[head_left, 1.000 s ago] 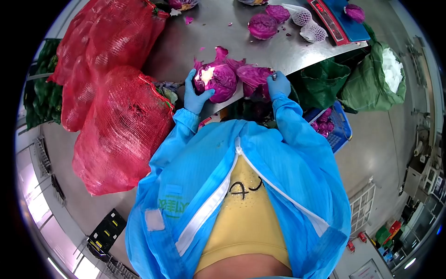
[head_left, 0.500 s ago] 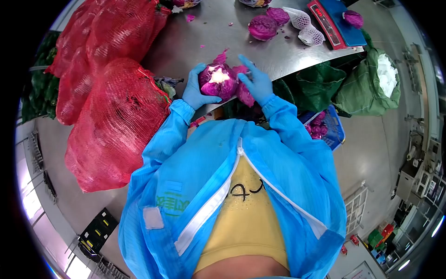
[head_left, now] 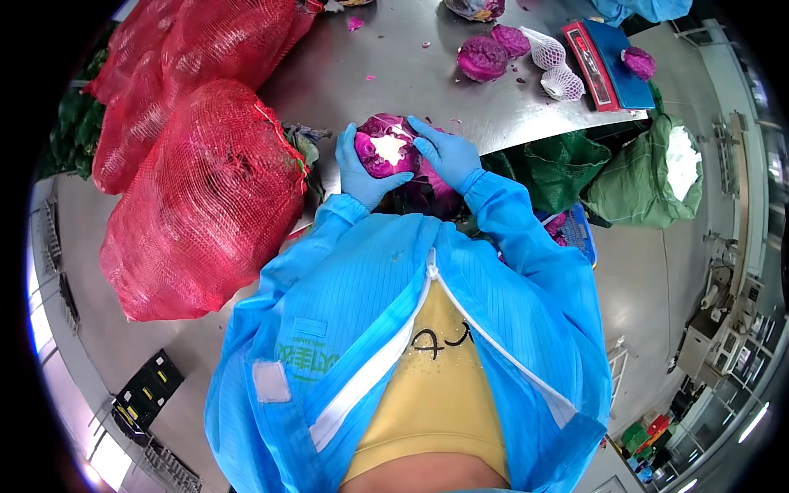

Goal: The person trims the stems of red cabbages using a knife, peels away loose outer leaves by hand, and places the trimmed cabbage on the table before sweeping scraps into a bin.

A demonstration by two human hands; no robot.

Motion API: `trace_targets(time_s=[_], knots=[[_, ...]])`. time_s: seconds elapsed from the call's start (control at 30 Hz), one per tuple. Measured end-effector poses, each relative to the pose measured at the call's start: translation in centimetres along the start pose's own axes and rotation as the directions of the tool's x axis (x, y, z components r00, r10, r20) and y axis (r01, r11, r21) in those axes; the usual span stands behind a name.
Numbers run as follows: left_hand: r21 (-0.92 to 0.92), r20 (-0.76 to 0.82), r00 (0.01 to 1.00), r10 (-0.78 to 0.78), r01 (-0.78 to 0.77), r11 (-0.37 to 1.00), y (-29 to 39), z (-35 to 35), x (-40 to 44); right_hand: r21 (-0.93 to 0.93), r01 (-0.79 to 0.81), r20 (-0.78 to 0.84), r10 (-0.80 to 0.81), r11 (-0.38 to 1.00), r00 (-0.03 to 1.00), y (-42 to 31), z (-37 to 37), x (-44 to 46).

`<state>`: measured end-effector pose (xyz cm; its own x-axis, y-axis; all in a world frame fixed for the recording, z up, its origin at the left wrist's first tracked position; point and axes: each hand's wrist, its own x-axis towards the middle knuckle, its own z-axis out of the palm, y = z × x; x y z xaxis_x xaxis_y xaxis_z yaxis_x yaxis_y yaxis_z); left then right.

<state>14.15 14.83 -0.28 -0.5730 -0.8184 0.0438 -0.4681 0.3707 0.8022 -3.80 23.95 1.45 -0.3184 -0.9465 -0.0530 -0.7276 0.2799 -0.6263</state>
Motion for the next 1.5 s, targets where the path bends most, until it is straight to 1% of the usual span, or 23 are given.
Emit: trace_targets(time_s=[0.03, 0.07, 0.17, 0.23, 0.37, 0.43, 0.57, 0.63, 0.67, 0.77, 0.83, 0.9, 0.97, 1.0, 1.07, 1.2, 1.27, 1.3, 1.33, 1.4, 1.43, 1.47, 1.5], knots=[[-0.104, 0.044, 0.998, -0.046, 0.051, 0.993, -0.1, 0.0, 0.3, -0.044, -0.022, 0.021, 0.023, 0.999, 1.0, -0.4, -0.4, 0.0], [-0.106, 0.045, 0.998, -0.046, 0.051, 0.993, -0.2, 0.1, 0.5, -0.088, -0.042, 0.041, 0.046, 0.995, 0.998, -0.6, -0.7, -0.1], [-0.072, 0.021, 1.0, -0.008, 0.009, 0.997, -0.7, 0.3, 0.9, -0.106, -0.079, 0.056, 0.085, 0.991, 0.995, -0.5, -0.4, 0.2], [0.019, -0.004, 0.999, 0.045, -0.044, 0.999, -0.8, 0.4, 1.1, -0.11, -0.094, 0.062, 0.101, 0.99, 0.993, -0.7, -0.4, 0.2], [-0.036, 0.074, 0.997, 0.016, -0.014, 0.999, 0.0, 0.0, 1.6, -0.132, -0.153, 0.075, 0.163, 0.979, 0.984, -1.0, -0.7, 0.3], [0.049, 0.074, 0.997, 0.02, -0.024, 0.999, 0.3, 0.0, 1.7, -0.116, -0.156, 0.057, 0.163, 0.981, 0.985, -0.8, -0.3, 0.2], [0.042, 0.068, 0.997, 0.035, -0.038, 0.998, 1.4, -0.2, 1.9, -0.116, -0.192, 0.045, 0.198, 0.975, 0.979, -0.8, -0.2, 0.3], [0.12, 0.111, 0.992, 0.056, -0.069, 0.99, 1.5, -0.3, 2.0, -0.103, -0.19, 0.041, 0.195, 0.976, 0.98, -0.8, -0.3, 0.3], [0.12, 0.114, 0.992, 0.055, -0.069, 0.99, 1.6, -0.3, 2.0, -0.089, -0.187, 0.037, 0.19, 0.978, 0.981, -0.8, -0.3, 0.2], [0.161, 0.102, 0.989, 0.108, -0.124, 0.979, 2.0, 0.2, 2.3, -0.145, -0.242, 0.055, 0.252, 0.959, 0.966, -1.0, -0.6, 0.3], [0.253, 0.056, 0.978, 0.2, -0.208, 0.945, 2.1, 0.8, 2.4, -0.16, -0.271, 0.05, 0.282, 0.949, 0.958, -0.7, -0.5, 0.3], [0.25, 0.064, 0.974, 0.217, -0.226, 0.942, 2.4, 1.3, 2.7, -0.178, -0.303, 0.041, 0.315, 0.936, 0.948, -0.2, -0.4, 0.2], [0.247, 0.073, 0.969, 0.236, -0.247, 0.937, 2.9, 1.6, 2.8, -0.143, -0.37, 0.014, 0.376, 0.918, 0.927, 0.2, -0.2, 0.0], [0.255, 0.084, 0.973, 0.213, -0.228, 0.94, 3.3, 1.6, 2.8, -0.145, -0.373, 0.009, 0.378, 0.917, 0.926, 0.0, -0.4, 0.0], [0.263, 0.092, 0.977, 0.191, -0.209, 0.942, 3.6, 1.7, 2.8, -0.057, -0.435, -0.004, 0.435, 0.899, 0.9, -0.4, -0.8, 0.0], [0.254, 0.08, 0.974, 0.213, -0.226, 0.94, 4.0, 1.7, 2.6, -0.003, -0.418, -0.082, 0.416, 0.909, 0.906, 1.4, 0.1, 0.8], [0.236, 0.072, 0.972, 0.222, -0.233, 0.943, 3.9, 1.7, 2.2, 0.094, -0.436, -0.125, 0.446, 0.895, 0.886, 3.1, -0.1, 1.5], [0.233, 0.071, 0.964, 0.255, -0.264, 0.936, 3.4, 1.7, 1.8, 0.018, -0.467, -0.085, 0.467, 0.884, 0.88, 3.0, -1.1, 1.8], [0.234, 0.07, 0.955, 0.287, -0.295, 0.926, 3.2, 1.6, 1.6, 0.022, -0.465, -0.087, 0.465, 0.885, 0.881, 2.7, -1.8, 1.9], [0.222, 0.063, 0.951, 0.301, -0.308, 0.925, 2.8, 1.3, 1.6, -0.023, -0.358, -0.047, 0.357, 0.933, 0.933, 2.0, -2.5, 1.5], [0.183, 0.044, 0.95, 0.31, -0.313, 0.932, 2.4, 1.3, 1.7, 0.04, -0.349, -0.073, 0.351, 0.936, 0.933, 2.0, -2.1, 1.7], [0.142, 0.019, 0.948, 0.319, -0.318, 0.937, 2.2, 1.3, 1.9, 0.039, -0.349, -0.073, 0.351, 0.936, 0.934, 1.7, -1.8, 1.8], [0.149, 0.039, 0.95, 0.311, -0.314, 0.938, 2.1, 1.2, 1.9, 0.051, -0.344, -0.072, 0.347, 0.937, 0.935, 1.4, -1.6, 2.0]])
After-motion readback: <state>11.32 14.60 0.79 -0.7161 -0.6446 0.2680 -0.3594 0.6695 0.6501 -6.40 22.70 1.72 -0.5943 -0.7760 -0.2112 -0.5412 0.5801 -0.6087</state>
